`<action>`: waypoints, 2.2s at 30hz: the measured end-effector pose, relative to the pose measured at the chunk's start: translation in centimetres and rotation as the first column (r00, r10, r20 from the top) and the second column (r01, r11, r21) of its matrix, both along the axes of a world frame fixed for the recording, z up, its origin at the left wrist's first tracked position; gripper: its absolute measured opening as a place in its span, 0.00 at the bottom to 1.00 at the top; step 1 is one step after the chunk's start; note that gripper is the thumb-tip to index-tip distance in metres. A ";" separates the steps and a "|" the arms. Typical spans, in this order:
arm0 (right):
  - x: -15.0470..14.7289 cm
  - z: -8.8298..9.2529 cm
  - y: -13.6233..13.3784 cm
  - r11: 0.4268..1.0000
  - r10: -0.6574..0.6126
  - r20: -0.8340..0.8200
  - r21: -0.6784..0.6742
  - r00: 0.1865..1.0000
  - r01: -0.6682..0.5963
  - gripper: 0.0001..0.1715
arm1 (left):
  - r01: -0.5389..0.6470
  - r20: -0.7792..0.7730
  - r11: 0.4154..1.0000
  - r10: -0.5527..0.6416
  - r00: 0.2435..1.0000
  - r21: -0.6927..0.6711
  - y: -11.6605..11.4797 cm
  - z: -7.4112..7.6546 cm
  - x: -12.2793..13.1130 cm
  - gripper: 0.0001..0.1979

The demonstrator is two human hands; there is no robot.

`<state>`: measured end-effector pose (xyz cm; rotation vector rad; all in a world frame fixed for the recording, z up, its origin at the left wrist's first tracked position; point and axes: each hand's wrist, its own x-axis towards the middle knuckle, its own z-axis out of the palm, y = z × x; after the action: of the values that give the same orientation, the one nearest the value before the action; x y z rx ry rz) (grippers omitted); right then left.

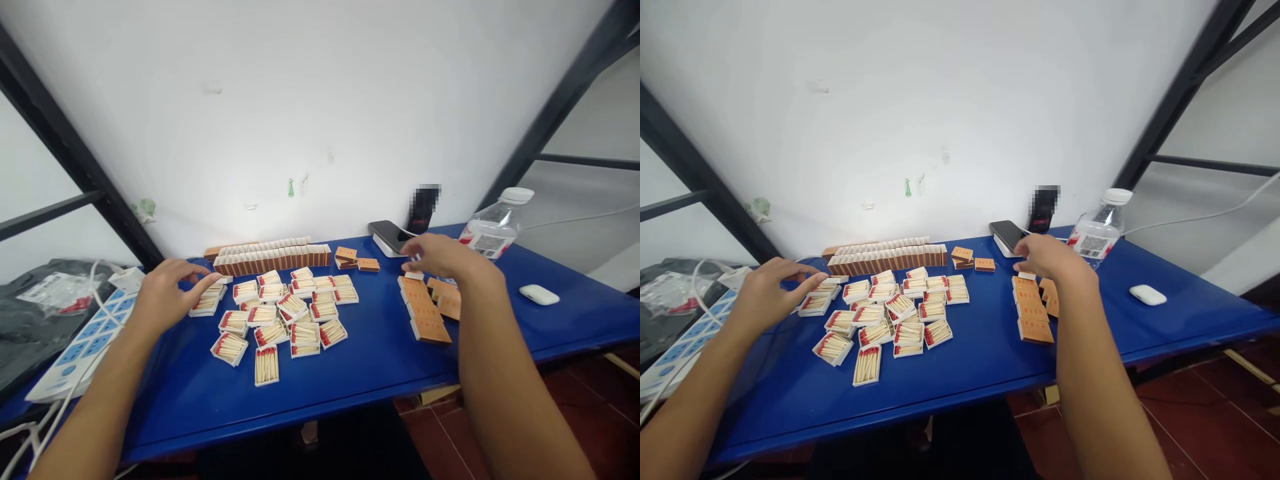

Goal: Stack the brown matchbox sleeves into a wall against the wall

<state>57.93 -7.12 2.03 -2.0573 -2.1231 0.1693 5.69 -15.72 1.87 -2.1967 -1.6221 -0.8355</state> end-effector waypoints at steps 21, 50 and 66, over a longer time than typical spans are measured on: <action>-11.4 2.3 -6.8 0.780 0.619 -0.340 0.374 0.708 -0.502 0.21 | 0.315 0.115 0.938 -0.332 0.936 0.147 -1.8 -1.1 6.7 0.23; -21.2 -3.6 -6.1 0.759 0.567 -0.755 0.325 0.329 -0.564 0.21 | 0.415 0.138 0.893 -0.440 0.888 0.177 -1.3 -3.1 8.1 0.19; -14.3 1.0 -3.2 0.780 0.625 -0.458 0.352 0.632 -0.517 0.22 | 0.340 0.099 0.918 -0.365 0.926 0.203 -0.7 -2.9 6.9 0.19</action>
<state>43.64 -10.31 3.04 -0.9660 -2.1952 0.5531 12.57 -16.39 -0.98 -2.3772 -1.1559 -1.2033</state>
